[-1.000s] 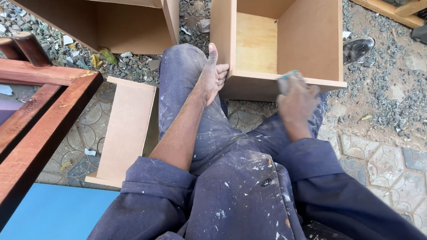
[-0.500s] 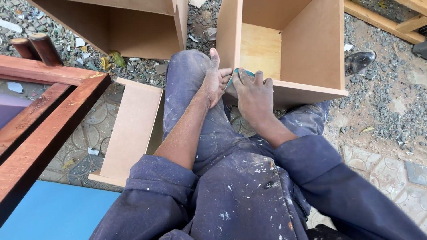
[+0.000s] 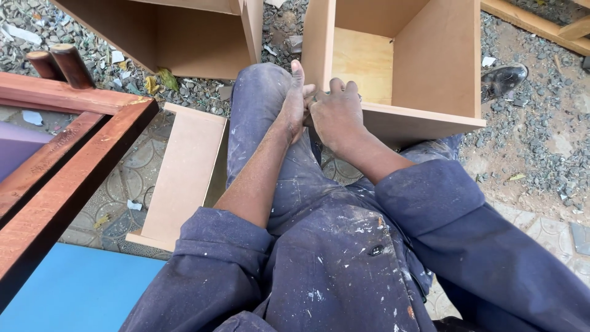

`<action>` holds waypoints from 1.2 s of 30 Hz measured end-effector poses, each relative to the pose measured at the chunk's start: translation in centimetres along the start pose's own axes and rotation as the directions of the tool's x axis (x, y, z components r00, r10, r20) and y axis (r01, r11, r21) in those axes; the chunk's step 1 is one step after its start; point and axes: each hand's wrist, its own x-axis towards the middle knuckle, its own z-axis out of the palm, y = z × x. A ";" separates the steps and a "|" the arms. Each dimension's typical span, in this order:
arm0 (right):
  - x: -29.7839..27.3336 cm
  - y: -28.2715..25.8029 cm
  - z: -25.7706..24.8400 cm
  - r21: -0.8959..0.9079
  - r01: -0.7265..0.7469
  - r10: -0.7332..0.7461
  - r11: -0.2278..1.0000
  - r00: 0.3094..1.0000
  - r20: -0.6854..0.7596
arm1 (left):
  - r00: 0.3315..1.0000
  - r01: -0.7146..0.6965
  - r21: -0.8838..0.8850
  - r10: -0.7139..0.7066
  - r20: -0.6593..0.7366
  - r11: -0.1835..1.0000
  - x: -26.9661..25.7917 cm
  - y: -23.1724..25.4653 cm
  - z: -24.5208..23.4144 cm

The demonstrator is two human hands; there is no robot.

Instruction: Sanding the edges and surfaces of a wooden box using a sanding block to achieve a smooth finish.

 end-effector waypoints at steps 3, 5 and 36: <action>0.8 0.2 2.5 0.088 -0.019 0.029 0.996 0.993 -0.114 | 0.999 -0.032 0.020 0.032 0.015 0.999 -2.0 1.4 0.7; -1.6 0.2 2.7 0.223 -0.008 0.073 0.975 0.956 -0.285 | 0.998 -0.030 0.006 0.030 0.058 1.000 -3.9 2.9 1.3; -9.5 9.1 15.8 0.489 -0.746 0.792 0.451 0.588 0.167 | 0.986 0.042 0.008 -0.043 0.160 0.999 -4.1 3.2 2.3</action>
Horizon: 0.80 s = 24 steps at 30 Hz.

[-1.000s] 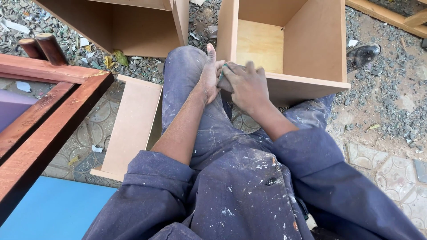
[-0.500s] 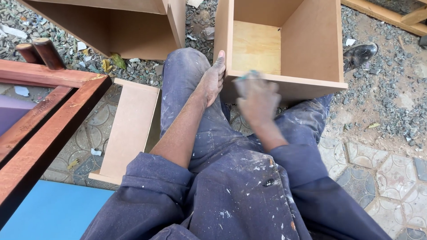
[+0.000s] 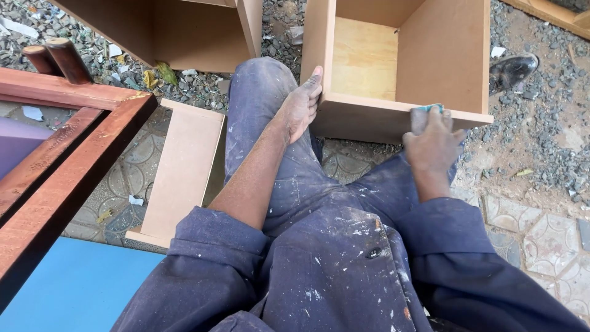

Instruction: Sanding the edges and surfaces of a wooden box using a sanding block to achieve a smooth finish.

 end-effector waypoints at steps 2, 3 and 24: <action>-3.4 -5.5 -3.0 -0.085 0.130 -0.135 0.988 0.989 -0.057 | 1.000 -0.009 0.010 0.009 0.000 1.000 -0.8 0.8 0.5; -5.3 -8.1 -4.5 -0.176 0.247 -0.267 0.953 0.958 -0.101 | 1.000 -0.014 0.022 0.014 0.003 1.000 -1.2 1.0 0.8; -7.7 -16.7 -3.0 -0.022 0.594 -0.593 0.804 0.800 -0.092 | 0.998 -0.059 0.070 0.059 0.006 0.996 -0.3 0.3 -0.2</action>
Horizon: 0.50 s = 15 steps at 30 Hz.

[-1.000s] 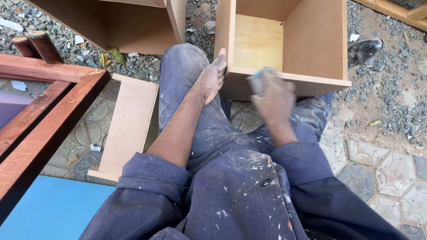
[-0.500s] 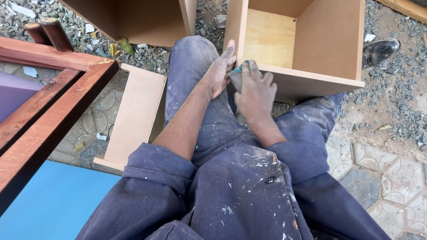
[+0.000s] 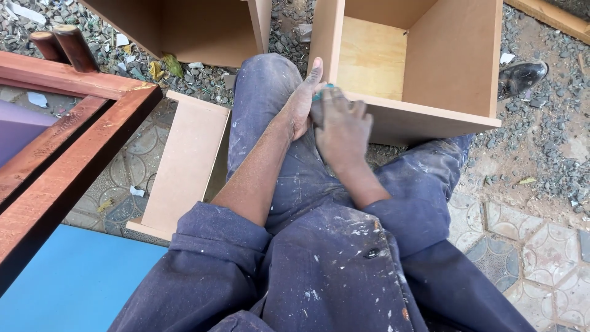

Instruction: Sanding the edges and surfaces of a wooden box using a sanding block to achieve a smooth finish.

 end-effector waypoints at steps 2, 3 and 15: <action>-0.4 1.0 0.6 0.031 0.007 -0.006 0.999 1.000 -0.022 | 1.000 0.004 0.007 -0.005 0.021 1.000 0.0 0.1 -0.1; -0.7 1.5 0.9 0.062 0.012 -0.010 0.998 0.999 -0.041 | 0.999 0.011 0.014 -0.012 0.043 1.000 0.0 0.1 -0.1; -2.5 4.3 -3.9 -0.280 -0.249 0.243 0.927 0.968 -0.056 | 0.994 0.078 -0.071 -0.073 0.077 0.994 2.0 -1.2 -1.4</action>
